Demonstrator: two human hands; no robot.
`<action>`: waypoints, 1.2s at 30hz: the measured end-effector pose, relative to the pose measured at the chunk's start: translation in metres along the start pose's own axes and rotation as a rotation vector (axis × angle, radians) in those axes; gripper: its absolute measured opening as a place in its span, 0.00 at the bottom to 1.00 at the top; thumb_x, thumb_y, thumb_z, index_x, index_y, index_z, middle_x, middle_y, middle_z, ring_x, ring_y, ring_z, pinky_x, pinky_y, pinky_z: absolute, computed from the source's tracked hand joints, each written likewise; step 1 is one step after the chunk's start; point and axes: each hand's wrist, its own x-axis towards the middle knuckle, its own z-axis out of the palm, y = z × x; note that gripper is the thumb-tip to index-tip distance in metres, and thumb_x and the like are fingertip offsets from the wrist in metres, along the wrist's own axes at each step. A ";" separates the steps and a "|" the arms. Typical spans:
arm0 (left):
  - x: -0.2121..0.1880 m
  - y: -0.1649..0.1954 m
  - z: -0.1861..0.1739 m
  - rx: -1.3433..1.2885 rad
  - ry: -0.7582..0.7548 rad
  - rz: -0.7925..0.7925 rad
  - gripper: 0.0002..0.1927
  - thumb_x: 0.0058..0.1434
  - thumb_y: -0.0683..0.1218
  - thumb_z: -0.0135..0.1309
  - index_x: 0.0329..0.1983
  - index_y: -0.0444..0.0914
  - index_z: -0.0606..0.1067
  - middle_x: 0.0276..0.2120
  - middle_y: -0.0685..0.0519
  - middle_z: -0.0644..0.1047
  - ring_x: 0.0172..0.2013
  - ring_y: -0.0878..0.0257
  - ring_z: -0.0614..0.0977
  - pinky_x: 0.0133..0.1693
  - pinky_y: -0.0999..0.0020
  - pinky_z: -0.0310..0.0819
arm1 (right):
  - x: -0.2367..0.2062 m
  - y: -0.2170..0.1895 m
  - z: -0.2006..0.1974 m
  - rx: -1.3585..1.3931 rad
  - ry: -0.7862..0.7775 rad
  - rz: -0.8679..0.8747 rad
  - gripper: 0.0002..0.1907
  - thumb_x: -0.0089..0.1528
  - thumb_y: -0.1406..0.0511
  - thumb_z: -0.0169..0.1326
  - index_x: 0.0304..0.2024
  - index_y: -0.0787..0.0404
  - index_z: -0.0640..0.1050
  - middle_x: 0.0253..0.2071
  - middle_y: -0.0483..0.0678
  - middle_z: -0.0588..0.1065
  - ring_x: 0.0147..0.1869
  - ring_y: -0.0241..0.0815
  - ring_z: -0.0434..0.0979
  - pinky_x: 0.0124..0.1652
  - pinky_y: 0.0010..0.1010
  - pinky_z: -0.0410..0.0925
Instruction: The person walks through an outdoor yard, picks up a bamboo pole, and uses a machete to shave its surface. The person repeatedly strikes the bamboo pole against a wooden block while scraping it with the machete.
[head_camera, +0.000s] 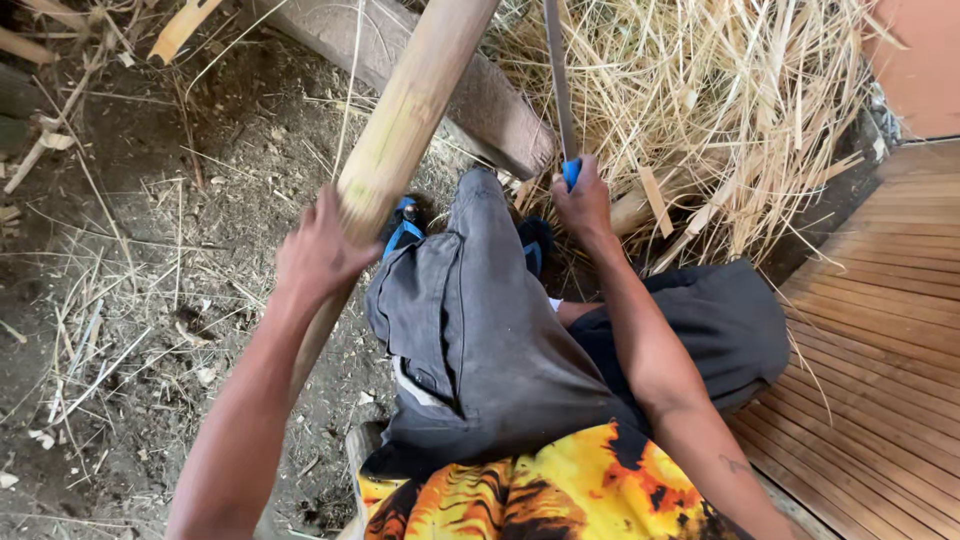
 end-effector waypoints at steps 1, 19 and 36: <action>-0.019 -0.016 0.005 0.026 -0.003 0.002 0.60 0.50 0.70 0.61 0.77 0.44 0.46 0.60 0.33 0.70 0.47 0.37 0.82 0.44 0.45 0.82 | -0.001 -0.004 0.002 -0.012 0.006 -0.027 0.22 0.63 0.62 0.56 0.55 0.65 0.66 0.34 0.67 0.76 0.39 0.70 0.78 0.38 0.56 0.69; 0.036 0.031 0.028 -0.046 -0.011 0.084 0.64 0.53 0.74 0.58 0.79 0.53 0.33 0.62 0.33 0.67 0.36 0.41 0.84 0.35 0.50 0.83 | -0.009 -0.069 -0.006 -0.096 -0.130 -0.170 0.24 0.62 0.60 0.58 0.55 0.64 0.66 0.36 0.67 0.77 0.42 0.69 0.79 0.42 0.55 0.71; -0.023 -0.017 -0.006 0.052 0.043 0.052 0.60 0.52 0.63 0.64 0.80 0.50 0.42 0.58 0.34 0.71 0.47 0.36 0.82 0.43 0.41 0.82 | 0.010 -0.095 -0.043 -0.250 -0.162 -0.232 0.22 0.68 0.59 0.52 0.58 0.65 0.66 0.42 0.64 0.77 0.40 0.63 0.80 0.39 0.52 0.72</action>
